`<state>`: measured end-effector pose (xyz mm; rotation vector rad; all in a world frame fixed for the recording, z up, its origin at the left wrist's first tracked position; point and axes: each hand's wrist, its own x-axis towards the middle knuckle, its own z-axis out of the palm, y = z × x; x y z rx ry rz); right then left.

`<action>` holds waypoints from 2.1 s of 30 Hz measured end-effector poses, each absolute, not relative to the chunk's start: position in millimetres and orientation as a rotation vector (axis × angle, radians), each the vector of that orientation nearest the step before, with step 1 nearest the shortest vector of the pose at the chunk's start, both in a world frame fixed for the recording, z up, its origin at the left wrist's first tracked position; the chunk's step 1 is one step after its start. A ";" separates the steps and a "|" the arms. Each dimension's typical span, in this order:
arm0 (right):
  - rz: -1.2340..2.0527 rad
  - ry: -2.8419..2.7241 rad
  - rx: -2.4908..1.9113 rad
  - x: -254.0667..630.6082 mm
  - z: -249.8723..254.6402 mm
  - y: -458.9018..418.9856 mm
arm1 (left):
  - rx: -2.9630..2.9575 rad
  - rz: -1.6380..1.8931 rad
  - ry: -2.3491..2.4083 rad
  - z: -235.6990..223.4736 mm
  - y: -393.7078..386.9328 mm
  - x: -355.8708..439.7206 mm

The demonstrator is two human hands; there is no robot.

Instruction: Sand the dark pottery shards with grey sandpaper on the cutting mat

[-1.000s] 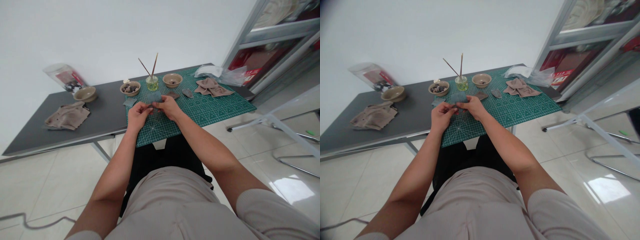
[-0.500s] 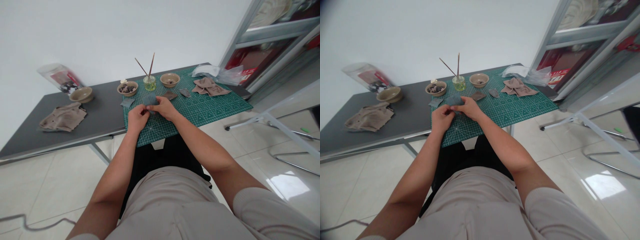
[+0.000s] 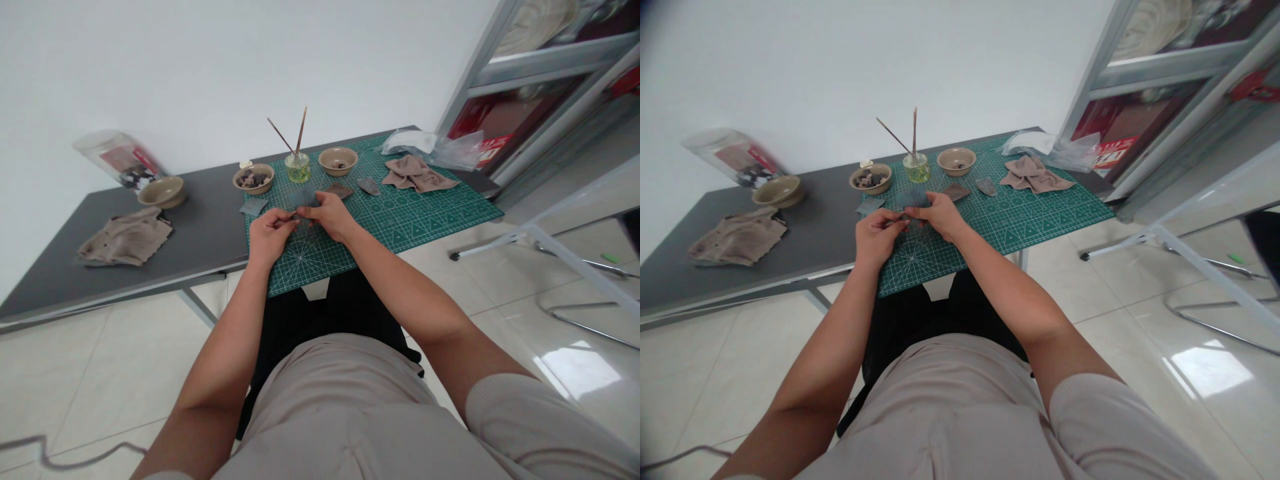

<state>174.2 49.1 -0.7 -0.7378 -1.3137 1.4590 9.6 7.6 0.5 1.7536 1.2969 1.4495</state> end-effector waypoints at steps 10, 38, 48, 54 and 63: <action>1.455 -1.357 -0.687 174.0 -3.2 50.2 | 1.741 1.435 1.286 -0.6 7.4 8.9; 1.505 -1.226 -0.644 170.8 -7.6 51.9 | 1.735 1.399 1.282 -2.9 14.4 8.7; 1.529 -1.165 -0.641 174.7 -6.4 52.1 | 1.659 1.496 1.240 -10.1 20.0 4.6; 1.575 -1.201 -0.614 174.4 -6.7 53.4 | 1.541 1.586 1.256 -9.2 21.8 7.3; 1.486 -1.148 -0.691 170.5 -9.7 54.3 | 1.486 1.648 1.309 -5.2 18.5 7.6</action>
